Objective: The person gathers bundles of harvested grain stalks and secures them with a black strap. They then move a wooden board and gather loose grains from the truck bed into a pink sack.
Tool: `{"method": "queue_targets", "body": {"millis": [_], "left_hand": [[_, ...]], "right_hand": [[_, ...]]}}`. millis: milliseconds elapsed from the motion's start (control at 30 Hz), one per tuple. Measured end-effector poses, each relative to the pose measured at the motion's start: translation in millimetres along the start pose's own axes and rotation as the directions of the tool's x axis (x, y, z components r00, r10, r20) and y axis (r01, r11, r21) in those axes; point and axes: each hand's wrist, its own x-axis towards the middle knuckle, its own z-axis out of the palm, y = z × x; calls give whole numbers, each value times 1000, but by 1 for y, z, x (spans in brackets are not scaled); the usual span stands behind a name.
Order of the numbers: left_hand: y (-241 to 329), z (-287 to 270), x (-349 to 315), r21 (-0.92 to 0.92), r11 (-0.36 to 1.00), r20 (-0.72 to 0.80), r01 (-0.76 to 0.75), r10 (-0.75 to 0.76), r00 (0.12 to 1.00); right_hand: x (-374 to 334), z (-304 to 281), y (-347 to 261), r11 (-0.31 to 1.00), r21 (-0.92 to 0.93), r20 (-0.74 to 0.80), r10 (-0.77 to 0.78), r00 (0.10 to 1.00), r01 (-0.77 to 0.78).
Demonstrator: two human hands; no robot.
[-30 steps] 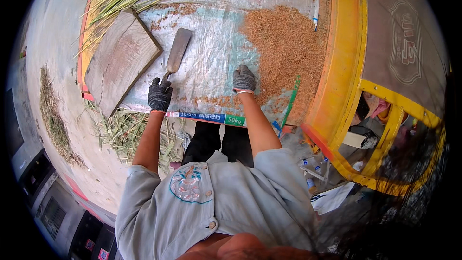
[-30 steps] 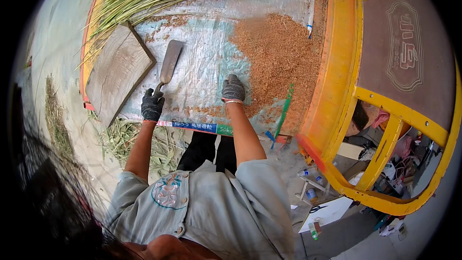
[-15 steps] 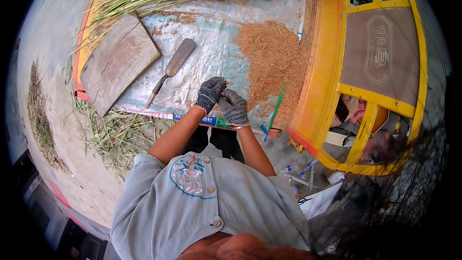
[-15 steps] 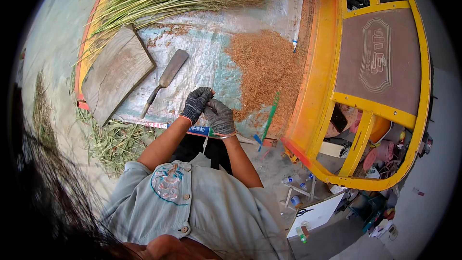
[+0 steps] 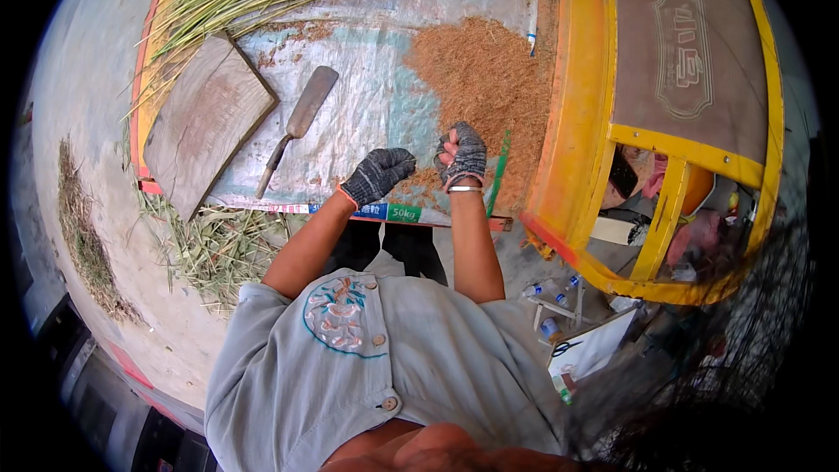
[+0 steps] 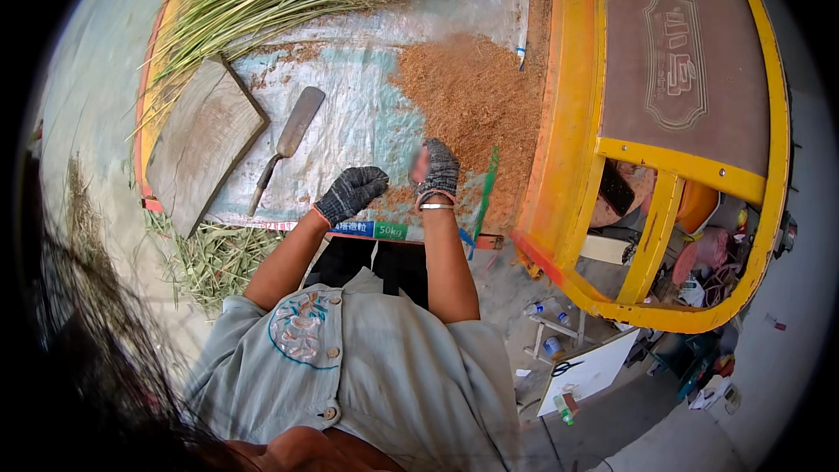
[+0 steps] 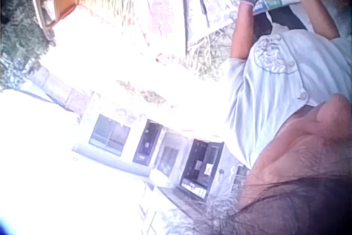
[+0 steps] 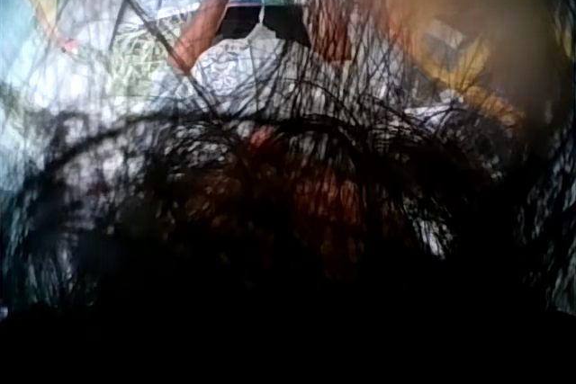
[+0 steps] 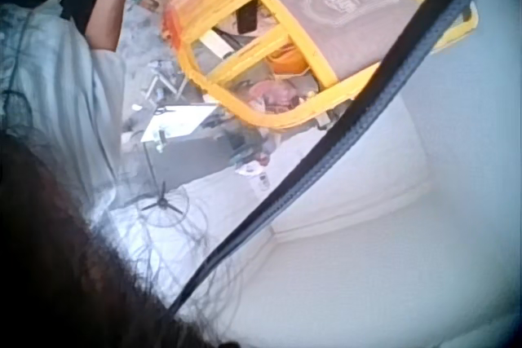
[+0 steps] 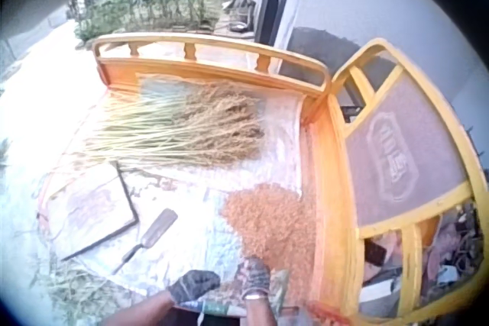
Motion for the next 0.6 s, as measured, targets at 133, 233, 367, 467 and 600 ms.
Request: {"method": "queue_targets", "body": {"millis": [133,233,367,467,600], "left_hand": [[-21,-14,1,51,998,40,-39,37,999],[-33,-17,4,432,834,77,-343,345,936],[-33,-6,11,710,622,179,-331,296,938],[-60,-39,16,766,642,-39,-39,107,993],[-76,-72,-4,730,681,-242,55,182,953]], "right_hand": [[28,-20,-2,999,43,-167,12,986,-5],[28,-33,3,998,-61,-281,-36,959,20],[40,-82,7,992,-111,-418,13,908,-66],[64,-189,-3,996,61,-550,-15,835,58],[30,-339,15,351,-921,-183,-7,983,-169]]}}
